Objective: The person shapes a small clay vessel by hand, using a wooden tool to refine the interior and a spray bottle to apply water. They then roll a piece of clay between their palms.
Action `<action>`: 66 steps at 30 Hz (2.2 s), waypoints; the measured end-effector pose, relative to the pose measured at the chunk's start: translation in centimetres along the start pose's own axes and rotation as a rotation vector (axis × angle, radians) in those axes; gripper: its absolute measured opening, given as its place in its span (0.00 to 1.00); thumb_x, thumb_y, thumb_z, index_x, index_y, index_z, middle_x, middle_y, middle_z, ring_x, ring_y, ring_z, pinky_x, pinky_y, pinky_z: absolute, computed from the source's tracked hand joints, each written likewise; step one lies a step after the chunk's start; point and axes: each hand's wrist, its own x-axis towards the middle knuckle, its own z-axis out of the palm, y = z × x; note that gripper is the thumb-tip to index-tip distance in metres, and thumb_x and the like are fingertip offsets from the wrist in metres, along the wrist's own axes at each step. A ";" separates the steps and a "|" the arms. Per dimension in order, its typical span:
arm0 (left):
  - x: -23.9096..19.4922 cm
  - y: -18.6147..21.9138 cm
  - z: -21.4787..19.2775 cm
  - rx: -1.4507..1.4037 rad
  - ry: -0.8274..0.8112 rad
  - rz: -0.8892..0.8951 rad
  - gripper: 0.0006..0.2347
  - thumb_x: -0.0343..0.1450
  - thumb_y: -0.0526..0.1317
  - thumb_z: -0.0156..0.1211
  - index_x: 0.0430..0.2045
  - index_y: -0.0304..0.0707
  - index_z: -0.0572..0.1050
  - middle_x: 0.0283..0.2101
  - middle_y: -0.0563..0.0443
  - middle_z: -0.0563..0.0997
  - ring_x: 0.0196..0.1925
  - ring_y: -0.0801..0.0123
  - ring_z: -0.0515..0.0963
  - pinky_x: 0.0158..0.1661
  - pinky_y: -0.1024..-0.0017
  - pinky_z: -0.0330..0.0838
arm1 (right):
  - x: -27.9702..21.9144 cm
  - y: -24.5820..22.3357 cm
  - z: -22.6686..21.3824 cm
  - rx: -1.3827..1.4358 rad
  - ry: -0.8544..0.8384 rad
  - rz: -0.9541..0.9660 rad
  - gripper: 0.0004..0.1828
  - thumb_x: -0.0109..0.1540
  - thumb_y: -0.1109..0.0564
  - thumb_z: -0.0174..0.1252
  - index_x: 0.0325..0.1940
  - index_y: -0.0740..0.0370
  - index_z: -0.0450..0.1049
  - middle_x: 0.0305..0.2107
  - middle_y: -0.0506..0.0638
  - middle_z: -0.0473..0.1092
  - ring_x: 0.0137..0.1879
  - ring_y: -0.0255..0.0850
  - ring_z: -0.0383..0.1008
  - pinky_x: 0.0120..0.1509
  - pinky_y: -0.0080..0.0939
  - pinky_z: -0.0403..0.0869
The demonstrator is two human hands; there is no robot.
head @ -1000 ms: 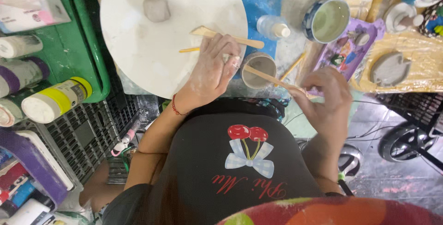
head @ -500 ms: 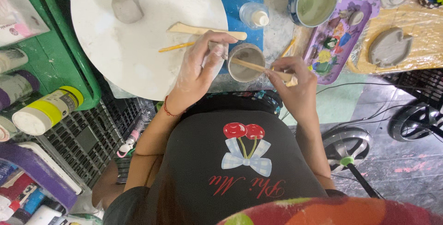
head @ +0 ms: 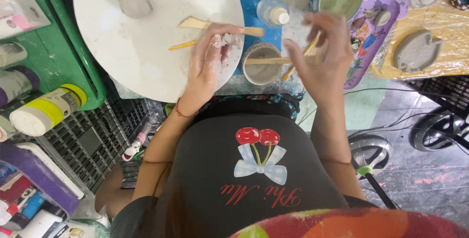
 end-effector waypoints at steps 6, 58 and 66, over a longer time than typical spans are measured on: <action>0.0 -1.6 0.0 0.124 -0.048 0.211 0.14 0.83 0.42 0.38 0.41 0.32 0.72 0.39 0.47 0.76 0.36 0.71 0.71 0.40 0.75 0.64 | 4.1 -2.2 0.9 -0.327 -0.130 -0.288 0.29 0.58 0.61 0.76 0.59 0.62 0.70 0.50 0.55 0.71 0.57 0.56 0.68 0.60 0.52 0.68; 3.0 1.0 2.0 0.671 -0.292 0.427 0.04 0.80 0.31 0.51 0.47 0.36 0.69 0.45 0.48 0.76 0.41 0.59 0.79 0.41 0.64 0.74 | -6.0 2.0 0.8 -0.445 -0.313 -0.185 0.28 0.58 0.61 0.69 0.61 0.46 0.74 0.37 0.50 0.70 0.37 0.46 0.76 0.38 0.47 0.74; 3.1 0.9 1.9 0.659 -0.295 0.460 0.03 0.81 0.30 0.51 0.46 0.33 0.68 0.46 0.48 0.76 0.47 0.56 0.77 0.45 0.61 0.73 | -6.5 2.7 1.6 -0.417 -0.154 -0.168 0.23 0.61 0.62 0.70 0.58 0.47 0.74 0.42 0.49 0.72 0.41 0.45 0.78 0.40 0.44 0.75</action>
